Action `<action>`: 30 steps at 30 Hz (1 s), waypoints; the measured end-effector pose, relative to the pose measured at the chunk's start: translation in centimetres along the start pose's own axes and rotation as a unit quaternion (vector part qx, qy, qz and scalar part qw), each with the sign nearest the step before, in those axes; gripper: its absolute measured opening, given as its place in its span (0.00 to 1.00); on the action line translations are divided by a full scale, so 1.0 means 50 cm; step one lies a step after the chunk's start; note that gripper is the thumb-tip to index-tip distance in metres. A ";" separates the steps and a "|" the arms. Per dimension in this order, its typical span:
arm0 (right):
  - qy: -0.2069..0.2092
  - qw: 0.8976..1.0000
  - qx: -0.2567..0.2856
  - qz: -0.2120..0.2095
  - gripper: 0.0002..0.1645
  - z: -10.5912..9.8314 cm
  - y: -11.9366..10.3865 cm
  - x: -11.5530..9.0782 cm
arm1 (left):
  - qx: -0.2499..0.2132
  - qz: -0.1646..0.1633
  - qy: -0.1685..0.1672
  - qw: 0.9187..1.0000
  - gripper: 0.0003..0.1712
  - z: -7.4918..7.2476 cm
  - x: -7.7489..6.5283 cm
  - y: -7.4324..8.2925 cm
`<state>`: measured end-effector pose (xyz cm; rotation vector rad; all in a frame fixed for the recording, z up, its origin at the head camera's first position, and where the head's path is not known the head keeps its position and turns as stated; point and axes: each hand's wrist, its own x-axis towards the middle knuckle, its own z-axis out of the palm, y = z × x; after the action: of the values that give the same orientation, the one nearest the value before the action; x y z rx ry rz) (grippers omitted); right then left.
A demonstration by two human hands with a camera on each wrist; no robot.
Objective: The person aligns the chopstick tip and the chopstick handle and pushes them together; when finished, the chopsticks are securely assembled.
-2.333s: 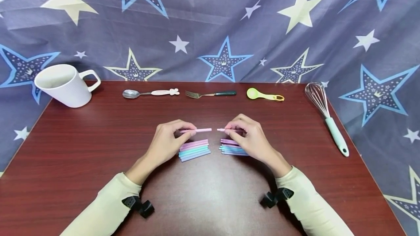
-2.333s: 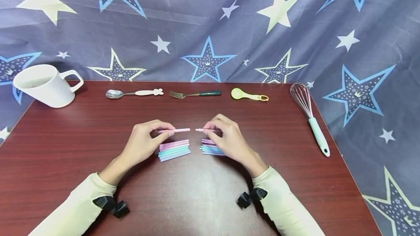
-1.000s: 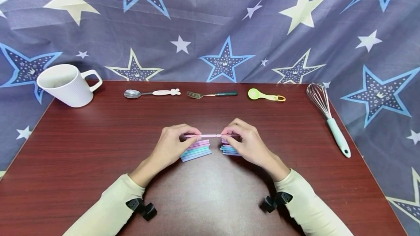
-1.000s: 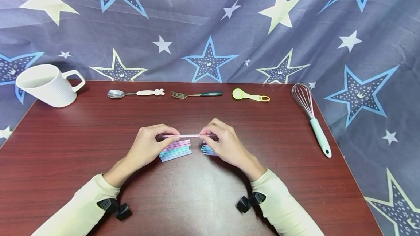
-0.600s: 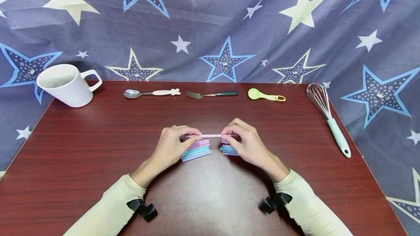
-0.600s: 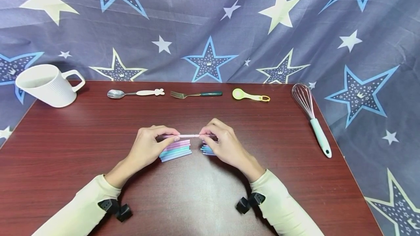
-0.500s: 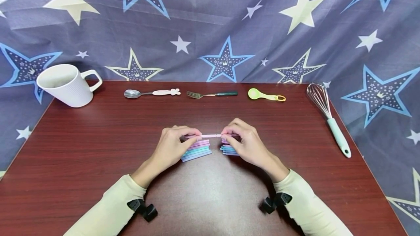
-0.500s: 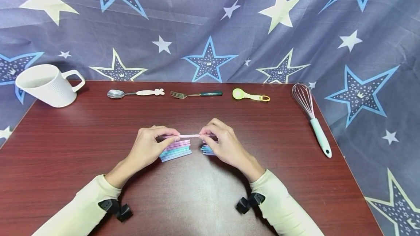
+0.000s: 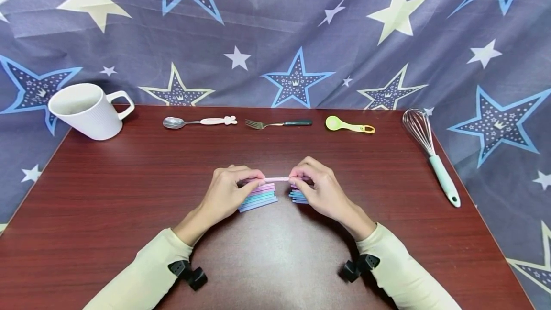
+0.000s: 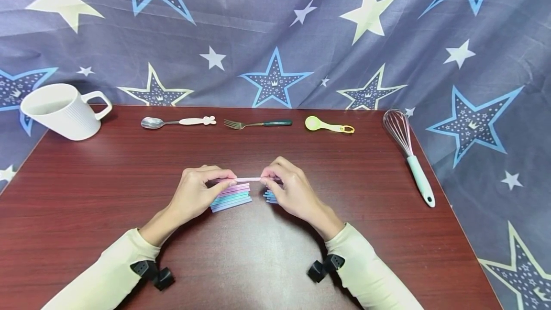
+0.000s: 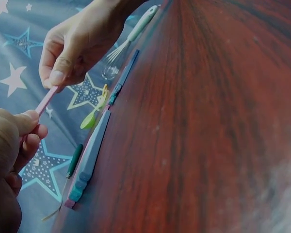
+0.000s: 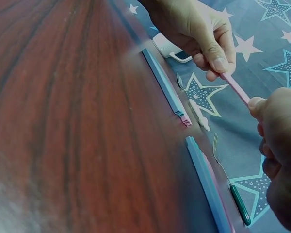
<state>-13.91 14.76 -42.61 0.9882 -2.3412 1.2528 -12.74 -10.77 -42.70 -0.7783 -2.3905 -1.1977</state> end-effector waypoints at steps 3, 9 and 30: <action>-0.002 1.000 -0.007 -0.003 0.05 0.002 0.002 0.000 | 0.003 0.009 0.000 1.000 0.04 0.000 0.002 -0.001; -0.006 1.000 -0.011 -0.009 0.05 0.004 0.004 -0.001 | 0.008 0.021 -0.009 1.000 0.02 -0.003 0.004 -0.003; 0.036 0.999 -0.007 0.022 0.07 -0.040 0.033 -0.014 | 0.042 -0.067 -0.008 0.997 0.04 -0.072 -0.010 -0.053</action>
<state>-14.68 17.34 -42.86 0.8783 -2.3256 1.2637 -13.71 -15.14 -42.52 -0.6136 -2.5225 -1.1356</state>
